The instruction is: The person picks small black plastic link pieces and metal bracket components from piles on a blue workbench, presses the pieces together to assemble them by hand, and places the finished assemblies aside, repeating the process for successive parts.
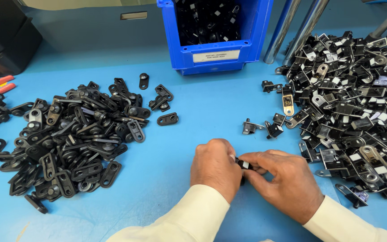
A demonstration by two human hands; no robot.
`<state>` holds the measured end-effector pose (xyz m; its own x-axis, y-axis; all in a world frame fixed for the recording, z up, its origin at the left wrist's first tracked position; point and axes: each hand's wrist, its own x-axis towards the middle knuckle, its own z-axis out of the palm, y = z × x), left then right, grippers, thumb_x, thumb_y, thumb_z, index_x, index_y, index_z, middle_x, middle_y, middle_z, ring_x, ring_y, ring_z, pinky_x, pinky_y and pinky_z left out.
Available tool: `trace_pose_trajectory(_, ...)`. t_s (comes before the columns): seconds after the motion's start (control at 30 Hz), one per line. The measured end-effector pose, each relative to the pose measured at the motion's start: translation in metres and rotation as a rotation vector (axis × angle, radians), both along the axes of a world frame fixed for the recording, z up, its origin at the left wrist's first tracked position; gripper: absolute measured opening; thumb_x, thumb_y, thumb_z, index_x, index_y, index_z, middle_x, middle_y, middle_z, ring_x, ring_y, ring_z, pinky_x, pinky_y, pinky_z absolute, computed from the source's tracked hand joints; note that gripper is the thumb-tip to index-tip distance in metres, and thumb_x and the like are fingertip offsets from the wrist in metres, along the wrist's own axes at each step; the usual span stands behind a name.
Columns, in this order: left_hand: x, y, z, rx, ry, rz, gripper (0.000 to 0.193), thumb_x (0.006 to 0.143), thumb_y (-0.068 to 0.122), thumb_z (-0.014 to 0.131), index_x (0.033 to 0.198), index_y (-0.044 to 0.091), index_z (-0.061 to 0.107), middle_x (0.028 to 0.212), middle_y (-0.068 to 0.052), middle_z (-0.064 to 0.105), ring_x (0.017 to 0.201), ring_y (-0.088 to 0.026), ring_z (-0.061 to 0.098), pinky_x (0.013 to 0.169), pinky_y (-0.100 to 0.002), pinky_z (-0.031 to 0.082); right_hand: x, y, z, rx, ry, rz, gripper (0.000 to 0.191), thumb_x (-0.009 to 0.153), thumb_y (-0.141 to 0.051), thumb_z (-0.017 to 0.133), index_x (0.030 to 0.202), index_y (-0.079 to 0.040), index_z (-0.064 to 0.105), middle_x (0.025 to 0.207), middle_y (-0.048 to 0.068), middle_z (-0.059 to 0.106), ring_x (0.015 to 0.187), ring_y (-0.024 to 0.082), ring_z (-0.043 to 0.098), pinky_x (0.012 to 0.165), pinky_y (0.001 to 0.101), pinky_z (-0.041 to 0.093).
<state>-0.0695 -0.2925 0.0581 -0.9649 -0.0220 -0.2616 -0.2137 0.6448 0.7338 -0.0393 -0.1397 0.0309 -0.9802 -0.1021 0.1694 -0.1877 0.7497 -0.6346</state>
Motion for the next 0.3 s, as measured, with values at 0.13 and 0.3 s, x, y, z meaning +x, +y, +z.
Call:
trace_pose_trajectory(0.13, 0.008, 0.001, 0.0, -0.107, 0.114, -0.095, 0.007, 0.082, 0.007, 0.072, 0.089, 0.005, 0.072, 0.09, -0.02, 0.073, 0.087, -0.038, 0.071, 0.076, -0.046, 0.058, -0.009, 0.002, -0.009, -0.115, -0.081, -0.047, 0.031, 0.076, -0.011, 0.08, 0.107, -0.009, 0.077, 0.084, 0.005, 0.083, 0.073, 0.012, 0.076, 0.065, 0.0246, 0.063)
trace_pose_trajectory(0.3, 0.017, 0.002, -0.003, -0.196, 0.238, -0.154, 0.013, 0.081, 0.003, 0.071, 0.094, 0.004, 0.069, 0.095, -0.016, 0.074, 0.089, -0.037, 0.072, 0.076, -0.047, 0.057, -0.016, -0.002, -0.032, -0.699, -0.402, -0.283, 0.027, 0.082, -0.005, 0.077, 0.108, 0.0, 0.078, 0.092, 0.018, 0.083, 0.079, 0.026, 0.077, 0.071, 0.0332, 0.061)
